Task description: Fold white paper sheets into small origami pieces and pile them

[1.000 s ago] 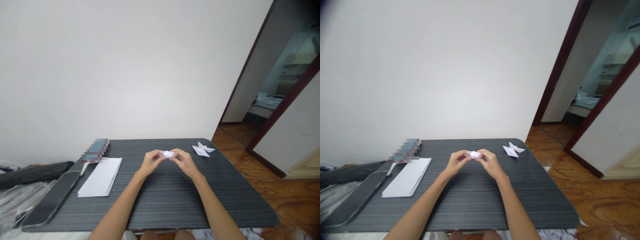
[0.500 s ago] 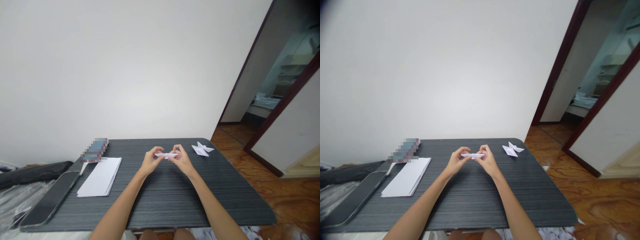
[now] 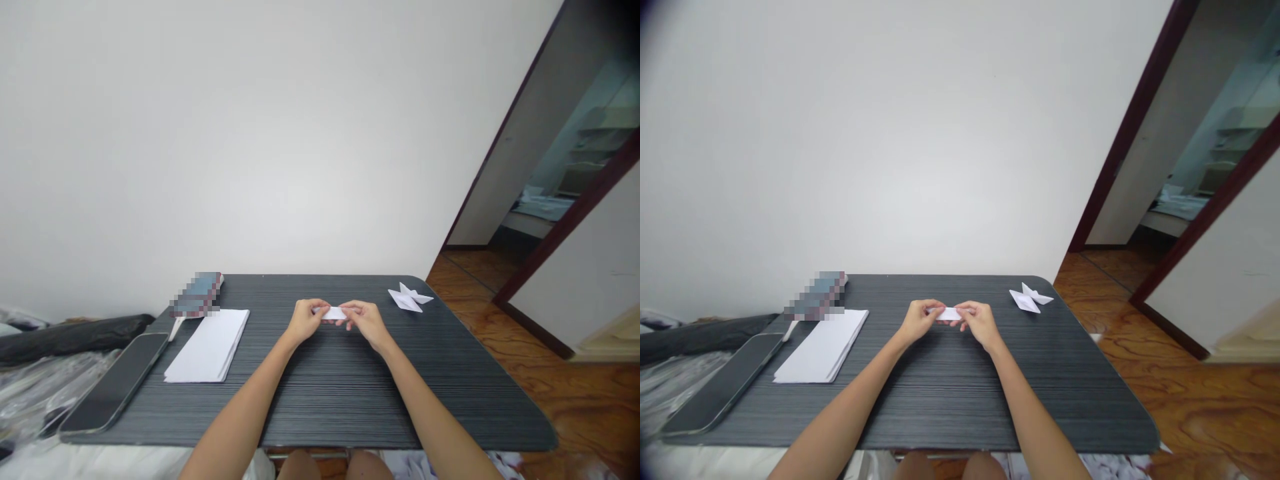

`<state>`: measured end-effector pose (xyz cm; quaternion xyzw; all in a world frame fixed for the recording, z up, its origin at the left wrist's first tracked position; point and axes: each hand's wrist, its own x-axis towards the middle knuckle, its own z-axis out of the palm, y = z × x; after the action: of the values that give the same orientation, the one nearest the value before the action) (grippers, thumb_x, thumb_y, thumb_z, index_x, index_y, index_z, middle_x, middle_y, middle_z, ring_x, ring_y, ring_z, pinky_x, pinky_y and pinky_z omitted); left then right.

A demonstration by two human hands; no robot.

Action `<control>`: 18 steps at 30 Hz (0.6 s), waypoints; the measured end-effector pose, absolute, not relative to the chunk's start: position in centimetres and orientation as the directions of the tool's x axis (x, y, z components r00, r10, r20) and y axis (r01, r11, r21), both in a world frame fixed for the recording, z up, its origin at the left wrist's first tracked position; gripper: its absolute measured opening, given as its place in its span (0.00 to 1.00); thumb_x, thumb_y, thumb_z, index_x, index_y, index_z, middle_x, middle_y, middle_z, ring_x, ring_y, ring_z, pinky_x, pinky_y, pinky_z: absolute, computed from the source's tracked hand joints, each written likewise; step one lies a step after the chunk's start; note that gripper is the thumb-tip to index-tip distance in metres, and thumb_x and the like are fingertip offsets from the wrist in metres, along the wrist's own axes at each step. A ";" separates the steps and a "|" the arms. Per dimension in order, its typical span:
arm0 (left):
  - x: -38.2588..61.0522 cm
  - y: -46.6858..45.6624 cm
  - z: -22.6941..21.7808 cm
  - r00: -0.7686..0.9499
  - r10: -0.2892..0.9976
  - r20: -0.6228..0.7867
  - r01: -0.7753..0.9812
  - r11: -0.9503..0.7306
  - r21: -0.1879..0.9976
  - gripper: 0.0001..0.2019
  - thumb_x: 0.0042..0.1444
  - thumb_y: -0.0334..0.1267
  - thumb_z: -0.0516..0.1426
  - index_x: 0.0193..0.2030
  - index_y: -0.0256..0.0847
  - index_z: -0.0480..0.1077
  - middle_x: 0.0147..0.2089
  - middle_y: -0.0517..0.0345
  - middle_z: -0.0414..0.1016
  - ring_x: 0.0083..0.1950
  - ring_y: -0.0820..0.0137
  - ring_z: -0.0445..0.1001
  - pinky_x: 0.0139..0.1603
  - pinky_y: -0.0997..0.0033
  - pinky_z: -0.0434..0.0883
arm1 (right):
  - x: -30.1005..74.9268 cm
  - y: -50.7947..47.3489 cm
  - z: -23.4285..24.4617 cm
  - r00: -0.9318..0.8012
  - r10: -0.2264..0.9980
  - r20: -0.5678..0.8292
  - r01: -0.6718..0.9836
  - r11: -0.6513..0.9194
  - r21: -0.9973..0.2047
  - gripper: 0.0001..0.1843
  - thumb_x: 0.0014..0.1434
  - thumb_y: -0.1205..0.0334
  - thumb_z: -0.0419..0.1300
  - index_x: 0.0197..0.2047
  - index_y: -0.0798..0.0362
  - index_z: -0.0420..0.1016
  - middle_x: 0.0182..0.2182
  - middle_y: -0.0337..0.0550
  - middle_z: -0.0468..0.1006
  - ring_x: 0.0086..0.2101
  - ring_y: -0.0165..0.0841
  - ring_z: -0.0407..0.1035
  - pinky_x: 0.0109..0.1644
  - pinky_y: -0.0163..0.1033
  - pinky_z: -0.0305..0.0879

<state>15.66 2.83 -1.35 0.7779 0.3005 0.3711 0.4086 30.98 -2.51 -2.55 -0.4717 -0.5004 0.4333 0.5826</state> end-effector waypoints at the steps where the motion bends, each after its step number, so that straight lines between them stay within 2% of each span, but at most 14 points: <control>1: 15.7 3.0 -1.5 0.534 0.778 0.332 0.171 -0.483 0.859 0.12 0.50 0.39 0.50 0.31 0.32 0.71 0.25 0.53 0.74 0.24 0.70 0.72 0.27 0.74 0.68 | 31.0 -2.5 -2.6 0.108 0.982 0.153 -0.053 0.159 -0.986 0.15 0.45 0.55 0.58 0.31 0.60 0.70 0.20 0.46 0.74 0.21 0.34 0.70 0.17 0.32 0.60; 4: 15.8 3.4 -2.3 0.538 0.787 0.303 0.139 -0.437 0.889 0.14 0.52 0.40 0.49 0.33 0.31 0.71 0.28 0.51 0.74 0.25 0.69 0.73 0.26 0.74 0.69 | 31.0 -2.6 -2.5 0.085 0.991 0.104 -0.090 0.112 -0.990 0.17 0.46 0.54 0.57 0.33 0.61 0.69 0.21 0.47 0.75 0.21 0.36 0.71 0.16 0.32 0.62; 6: 15.6 3.7 -2.7 0.573 0.773 0.271 0.094 -0.391 0.916 0.16 0.53 0.41 0.47 0.40 0.32 0.69 0.30 0.50 0.74 0.27 0.68 0.74 0.26 0.74 0.70 | 30.9 -2.7 -2.5 0.078 0.993 0.086 -0.103 0.094 -0.990 0.17 0.47 0.55 0.57 0.34 0.61 0.69 0.21 0.47 0.75 0.22 0.37 0.72 0.18 0.32 0.64; 10: 14.2 4.4 -2.8 0.614 0.753 0.235 0.056 -0.339 0.939 0.22 0.55 0.44 0.44 0.52 0.32 0.58 0.17 0.58 0.70 0.20 0.70 0.72 0.21 0.76 0.69 | 31.8 -2.7 -2.7 0.092 0.993 0.070 -0.109 0.079 -0.991 0.17 0.47 0.55 0.57 0.33 0.61 0.69 0.20 0.48 0.75 0.23 0.37 0.72 0.19 0.32 0.64; 12: 13.5 4.9 -2.7 0.503 0.824 0.261 0.032 -0.319 0.947 0.24 0.55 0.45 0.42 0.54 0.30 0.54 0.16 0.59 0.69 0.15 0.72 0.69 0.14 0.78 0.65 | 32.7 -2.6 -3.0 0.161 0.983 0.087 -0.097 0.104 -0.990 0.17 0.47 0.54 0.56 0.34 0.61 0.69 0.19 0.48 0.75 0.22 0.36 0.72 0.18 0.32 0.63; 14: 13.2 5.1 -2.5 0.467 0.847 0.256 0.003 -0.291 0.957 0.25 0.55 0.46 0.43 0.55 0.30 0.52 0.17 0.59 0.68 0.14 0.72 0.69 0.12 0.79 0.63 | 33.3 -2.4 -3.4 0.184 0.977 0.105 -0.061 0.118 -0.991 0.19 0.47 0.53 0.56 0.34 0.62 0.69 0.16 0.48 0.75 0.19 0.34 0.70 0.17 0.31 0.61; 16: 13.5 4.9 -2.5 0.515 0.824 0.235 -0.025 -0.260 0.965 0.25 0.55 0.46 0.44 0.56 0.31 0.51 0.20 0.57 0.69 0.17 0.71 0.70 0.13 0.78 0.65 | 33.5 -2.1 -3.6 0.166 0.978 0.128 -0.038 0.136 -0.990 0.20 0.47 0.52 0.56 0.34 0.63 0.69 0.16 0.48 0.75 0.16 0.31 0.68 0.16 0.31 0.58; 18: 14.3 4.3 -2.6 0.588 0.781 0.208 -0.016 -0.246 0.969 0.25 0.52 0.45 0.49 0.53 0.31 0.54 0.26 0.53 0.71 0.18 0.71 0.71 0.15 0.76 0.67 | 33.2 -2.0 -3.7 0.149 0.977 0.152 -0.030 0.158 -0.987 0.21 0.47 0.51 0.55 0.35 0.63 0.69 0.15 0.46 0.74 0.14 0.28 0.65 0.15 0.31 0.56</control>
<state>14.33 4.30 -2.61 0.7012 0.2727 0.3625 0.5500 33.16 -1.96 -3.72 -0.4843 -0.4889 0.4317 0.5832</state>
